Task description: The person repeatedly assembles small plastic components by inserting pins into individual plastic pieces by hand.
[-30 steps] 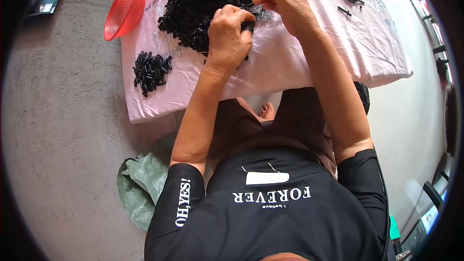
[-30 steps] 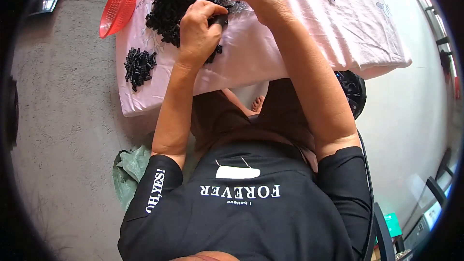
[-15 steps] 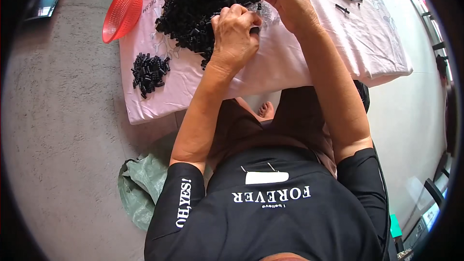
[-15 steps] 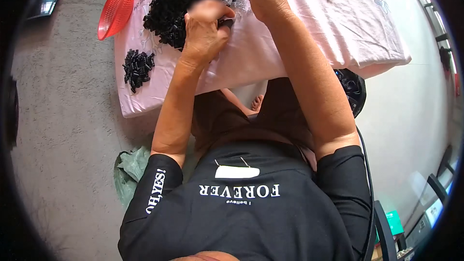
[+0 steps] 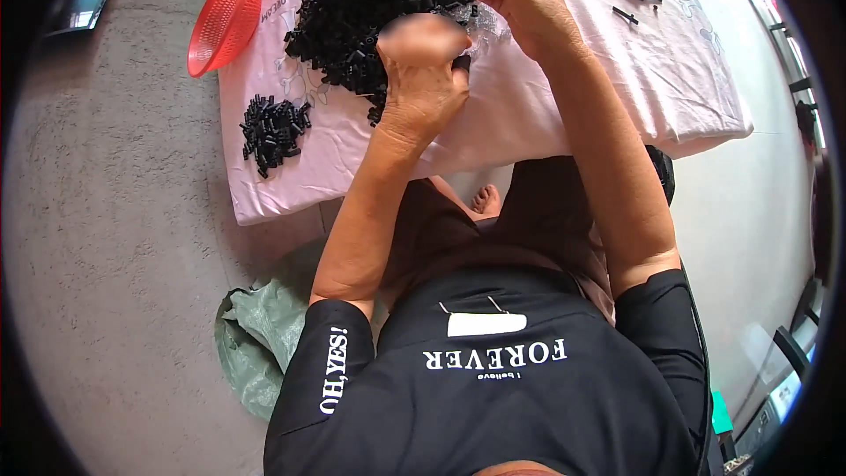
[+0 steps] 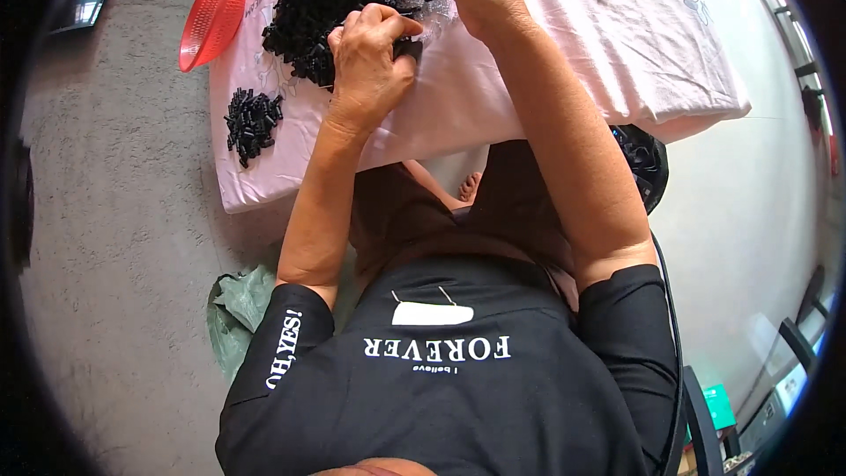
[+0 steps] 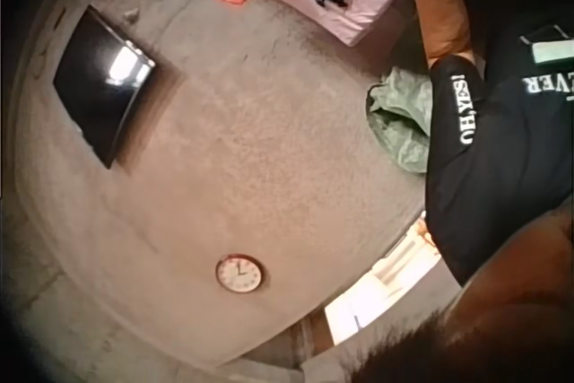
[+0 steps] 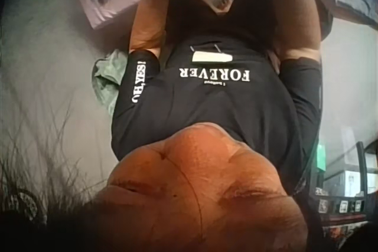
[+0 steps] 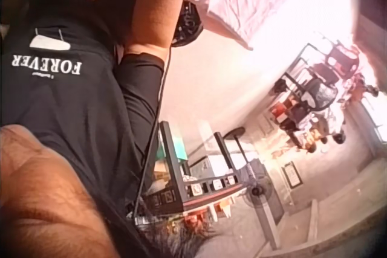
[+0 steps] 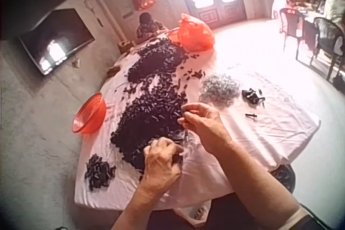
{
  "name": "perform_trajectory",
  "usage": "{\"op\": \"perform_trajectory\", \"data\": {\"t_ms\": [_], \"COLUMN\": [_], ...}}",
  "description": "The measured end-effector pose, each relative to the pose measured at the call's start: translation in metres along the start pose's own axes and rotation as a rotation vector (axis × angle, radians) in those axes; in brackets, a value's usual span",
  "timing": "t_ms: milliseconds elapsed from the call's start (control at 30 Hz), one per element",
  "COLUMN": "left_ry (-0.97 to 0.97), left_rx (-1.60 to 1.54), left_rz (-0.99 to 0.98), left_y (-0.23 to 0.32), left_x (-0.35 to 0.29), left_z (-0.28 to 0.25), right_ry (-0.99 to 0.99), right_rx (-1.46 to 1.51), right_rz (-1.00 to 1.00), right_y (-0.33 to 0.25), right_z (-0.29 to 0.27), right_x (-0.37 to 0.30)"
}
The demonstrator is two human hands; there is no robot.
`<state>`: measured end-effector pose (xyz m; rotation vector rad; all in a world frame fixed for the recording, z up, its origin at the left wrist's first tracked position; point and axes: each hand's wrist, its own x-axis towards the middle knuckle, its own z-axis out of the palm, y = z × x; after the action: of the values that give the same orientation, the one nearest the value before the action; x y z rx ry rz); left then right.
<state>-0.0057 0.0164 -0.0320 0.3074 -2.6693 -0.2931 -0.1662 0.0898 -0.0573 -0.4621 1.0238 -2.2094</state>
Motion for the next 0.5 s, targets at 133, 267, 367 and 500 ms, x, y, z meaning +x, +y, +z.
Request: {"op": "perform_trajectory", "data": {"t_ms": [133, 267, 367, 500], "left_ry": [0.01, -0.012, -0.001, 0.081], "left_rx": [0.063, 0.114, 0.104, 0.043], "left_rz": [0.016, 0.018, 0.01, -0.023], "left_y": [0.002, 0.001, 0.004, 0.0], "left_x": [0.002, 0.001, 0.002, 0.0], "left_z": [0.003, 0.004, 0.002, -0.01], "right_ry": [-0.027, -0.077, -0.159, -0.278], "right_rx": [-0.041, -0.09, -0.24, -0.604], "right_rz": [-0.001, -0.078, -0.155, -0.057], "right_y": [-0.001, 0.006, 0.016, 0.01], "right_z": [0.002, 0.006, -0.01, -0.004], "right_x": [-0.001, -0.002, 0.005, -0.001]}}
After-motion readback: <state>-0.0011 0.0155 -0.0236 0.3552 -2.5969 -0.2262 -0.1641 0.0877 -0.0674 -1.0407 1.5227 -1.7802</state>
